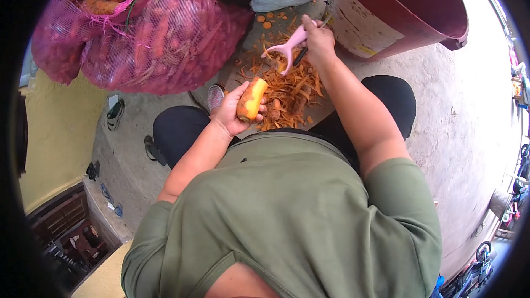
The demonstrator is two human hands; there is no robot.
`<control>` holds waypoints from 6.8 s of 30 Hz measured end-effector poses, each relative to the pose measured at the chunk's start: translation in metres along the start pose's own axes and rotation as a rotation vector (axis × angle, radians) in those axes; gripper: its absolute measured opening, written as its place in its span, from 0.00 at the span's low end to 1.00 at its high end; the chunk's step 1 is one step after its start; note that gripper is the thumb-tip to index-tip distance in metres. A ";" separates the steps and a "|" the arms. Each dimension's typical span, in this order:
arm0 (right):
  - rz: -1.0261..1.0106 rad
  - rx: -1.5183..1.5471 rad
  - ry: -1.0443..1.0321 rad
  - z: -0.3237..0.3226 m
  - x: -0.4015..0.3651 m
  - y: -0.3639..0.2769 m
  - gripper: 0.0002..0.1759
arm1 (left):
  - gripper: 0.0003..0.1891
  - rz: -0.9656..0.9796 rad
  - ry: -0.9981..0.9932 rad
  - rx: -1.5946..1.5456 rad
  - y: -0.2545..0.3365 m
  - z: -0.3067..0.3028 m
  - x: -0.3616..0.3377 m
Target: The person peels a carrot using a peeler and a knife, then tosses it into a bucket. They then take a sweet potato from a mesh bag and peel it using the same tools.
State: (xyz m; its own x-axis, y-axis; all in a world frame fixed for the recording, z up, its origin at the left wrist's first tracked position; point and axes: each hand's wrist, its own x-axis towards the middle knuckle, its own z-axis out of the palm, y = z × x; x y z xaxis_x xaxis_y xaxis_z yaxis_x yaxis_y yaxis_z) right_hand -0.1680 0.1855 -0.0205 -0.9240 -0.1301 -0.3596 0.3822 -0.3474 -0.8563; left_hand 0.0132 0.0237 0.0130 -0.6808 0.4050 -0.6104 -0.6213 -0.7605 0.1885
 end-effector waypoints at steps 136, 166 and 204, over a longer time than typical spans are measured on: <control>0.094 -0.188 -0.020 0.031 -0.040 -0.004 0.13 | 0.18 -0.040 -0.136 0.074 0.003 0.011 -0.002; -0.047 -0.170 0.040 0.022 -0.024 -0.008 0.15 | 0.16 0.055 0.024 -0.003 -0.002 -0.008 0.007; 0.053 -0.133 -0.226 0.034 -0.052 -0.010 0.14 | 0.18 0.094 0.122 0.072 -0.006 -0.007 0.011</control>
State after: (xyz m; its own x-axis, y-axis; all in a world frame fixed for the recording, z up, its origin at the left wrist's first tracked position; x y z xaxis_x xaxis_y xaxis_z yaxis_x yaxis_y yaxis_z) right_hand -0.1245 0.1643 0.0196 -0.8767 -0.3540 -0.3257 0.4143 -0.2117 -0.8852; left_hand 0.0126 0.0291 0.0000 -0.6880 0.2661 -0.6752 -0.5863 -0.7521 0.3011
